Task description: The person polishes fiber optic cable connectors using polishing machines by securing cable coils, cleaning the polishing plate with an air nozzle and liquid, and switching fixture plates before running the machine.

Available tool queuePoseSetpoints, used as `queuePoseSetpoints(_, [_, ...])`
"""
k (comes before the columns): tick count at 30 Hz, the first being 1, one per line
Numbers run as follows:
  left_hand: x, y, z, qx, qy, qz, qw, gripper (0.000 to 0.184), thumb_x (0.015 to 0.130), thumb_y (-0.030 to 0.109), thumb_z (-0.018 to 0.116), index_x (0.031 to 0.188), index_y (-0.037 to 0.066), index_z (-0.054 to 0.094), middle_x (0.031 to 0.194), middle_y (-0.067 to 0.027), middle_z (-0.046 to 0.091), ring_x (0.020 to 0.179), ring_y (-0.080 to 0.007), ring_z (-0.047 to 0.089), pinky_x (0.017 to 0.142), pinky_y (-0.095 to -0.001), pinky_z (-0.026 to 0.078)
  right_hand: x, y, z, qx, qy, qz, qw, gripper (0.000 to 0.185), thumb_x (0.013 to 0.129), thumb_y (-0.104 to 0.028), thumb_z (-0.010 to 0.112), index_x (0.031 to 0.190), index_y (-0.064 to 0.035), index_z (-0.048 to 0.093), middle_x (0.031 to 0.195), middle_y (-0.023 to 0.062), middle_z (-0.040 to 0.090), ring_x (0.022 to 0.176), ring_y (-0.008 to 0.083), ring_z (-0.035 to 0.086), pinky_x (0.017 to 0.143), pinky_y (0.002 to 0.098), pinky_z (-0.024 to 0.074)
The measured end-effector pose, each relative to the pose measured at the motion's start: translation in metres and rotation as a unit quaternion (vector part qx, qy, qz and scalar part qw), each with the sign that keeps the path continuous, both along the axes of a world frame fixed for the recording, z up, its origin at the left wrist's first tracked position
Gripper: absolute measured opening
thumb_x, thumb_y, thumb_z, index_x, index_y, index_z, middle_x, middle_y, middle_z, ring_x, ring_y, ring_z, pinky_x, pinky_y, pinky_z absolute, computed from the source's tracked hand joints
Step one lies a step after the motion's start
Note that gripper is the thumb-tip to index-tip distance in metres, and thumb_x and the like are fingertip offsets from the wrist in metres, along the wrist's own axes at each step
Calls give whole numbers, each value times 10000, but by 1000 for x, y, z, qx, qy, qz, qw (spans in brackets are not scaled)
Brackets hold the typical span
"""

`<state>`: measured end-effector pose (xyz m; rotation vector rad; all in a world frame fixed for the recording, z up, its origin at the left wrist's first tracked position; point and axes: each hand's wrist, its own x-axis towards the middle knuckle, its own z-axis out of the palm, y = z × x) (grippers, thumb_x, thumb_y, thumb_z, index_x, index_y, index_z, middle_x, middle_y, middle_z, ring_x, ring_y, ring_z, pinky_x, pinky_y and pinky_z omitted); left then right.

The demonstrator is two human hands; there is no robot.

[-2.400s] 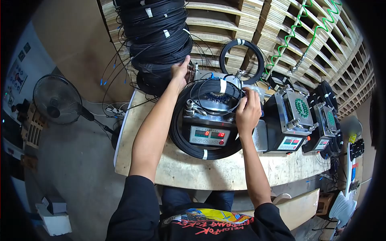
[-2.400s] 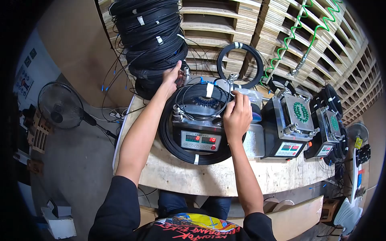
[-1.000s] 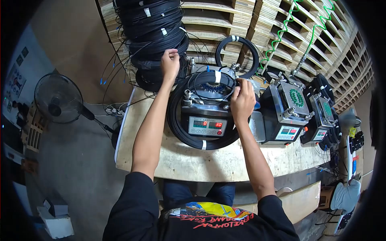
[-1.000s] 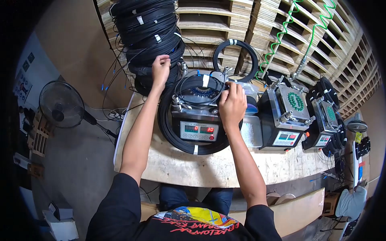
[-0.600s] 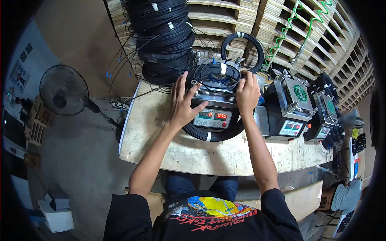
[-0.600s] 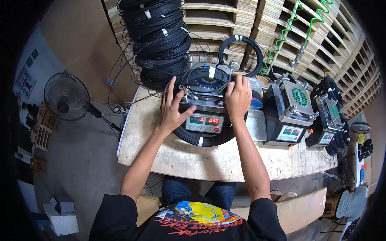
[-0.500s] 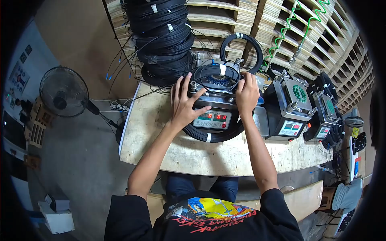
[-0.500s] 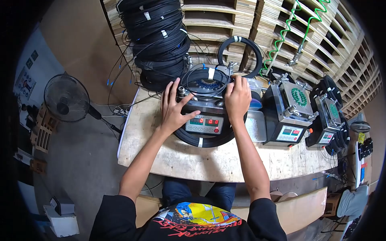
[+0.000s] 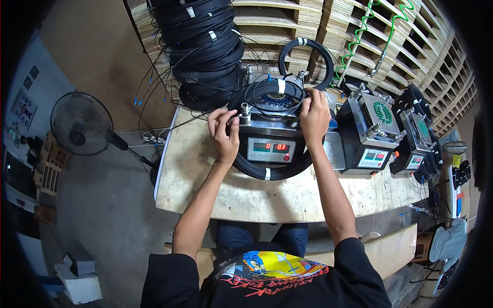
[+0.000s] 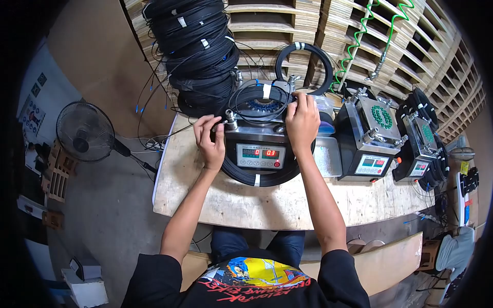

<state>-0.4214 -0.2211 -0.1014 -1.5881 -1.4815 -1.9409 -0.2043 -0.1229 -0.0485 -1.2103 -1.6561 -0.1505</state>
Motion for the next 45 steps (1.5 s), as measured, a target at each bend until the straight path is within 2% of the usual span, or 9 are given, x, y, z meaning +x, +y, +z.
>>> queuePoseSetpoints(2, [-3, -1, -6, -40, 34, 87, 995, 252, 940, 274, 704, 1077, 64, 673, 956, -105, 538, 844, -256, 522, 866, -403, 414, 0, 0, 1, -1, -3, 5, 1000, 166, 905, -104, 562, 1044, -47, 632, 967, 154, 616, 914, 365, 615, 802, 460, 492])
queuePoseSetpoints(6, [-8, 4, -25, -113, 27, 52, 992, 253, 906, 255, 704, 1058, 66, 635, 972, -105, 541, 906, -279, 517, 884, -428, 396, 0, 0, 0, -2, -5, -6, 1000, 161, 907, -105, 561, 1040, -47, 632, 965, 152, 615, 911, 366, 615, 801, 458, 492])
queuePoseSetpoints(8, [-6, 8, -20, 50, 137, 97, 984, 332, 883, 223, 694, 1135, 45, 570, 992, -101, 541, 895, -280, 517, 877, -423, 402, 0, 0, 0, 1, 2, 9, 1000, 159, 907, -105, 562, 1038, -48, 633, 966, 151, 616, 910, 364, 615, 799, 458, 492])
queuePoseSetpoints(11, [-1, 1, -9, 61, 110, 80, 989, 387, 864, 191, 680, 1175, 33, 513, 1002, -94, 533, 895, -276, 513, 868, -412, 413, 1, 0, -1, -4, -4, 2, 1000, 167, 906, -104, 562, 1047, -50, 636, 974, 149, 620, 911, 363, 617, 800, 456, 492])
queuePoseSetpoints(16, [-5, 2, -16, -85, 2, 70, 994, 357, 973, 246, 633, 752, 29, 457, 741, -105, 457, 725, -291, 450, 706, -429, 366, 0, -1, 1, -7, 5, 10, 1000, 179, 907, -102, 562, 1059, -54, 644, 973, 148, 625, 917, 360, 617, 802, 456, 492])
queuePoseSetpoints(27, [-5, 4, -16, -57, 60, 82, 993, 310, 969, 192, 617, 772, 15, 456, 792, -132, 434, 785, -321, 444, 732, -453, 374, 3, -1, 0, -10, 8, 24, 1000, 193, 922, -101, 565, 1088, -39, 641, 996, 167, 637, 939, 365, 619, 819, 451, 491])
queuePoseSetpoints(36, [-6, 2, -14, -17, 21, 41, 999, 264, 930, 217, 629, 843, -6, 517, 999, -142, 466, 952, -298, 486, 847, -420, 414, 18, -57, -37, -4, 59, 47, 997, 630, 886, -267, 727, 1411, -28, 472, 1450, 230, 489, 1354, 386, 452, 1109, 483, 320])
queuePoseSetpoints(41, [-4, 4, -9, -46, 3, 13, 999, 291, 1010, 143, 575, 798, -56, 553, 1126, -180, 542, 956, -294, 552, 879, -397, 441, 7, -73, -40, -32, 57, -17, 998, 576, 798, -457, 794, 1084, -13, 565, 1482, 279, 415, 1336, 480, 408, 1087, 565, 304])
queuePoseSetpoints(45, [-5, 8, -10, -56, -42, -25, 997, 305, 1000, 159, 597, 774, -29, 518, 1114, -192, 561, 983, -305, 556, 850, -411, 443, 2, -71, -34, -30, 39, -47, 998, 518, 769, -395, 800, 991, -12, 531, 1418, 283, 456, 1241, 473, 450, 1052, 559, 322])
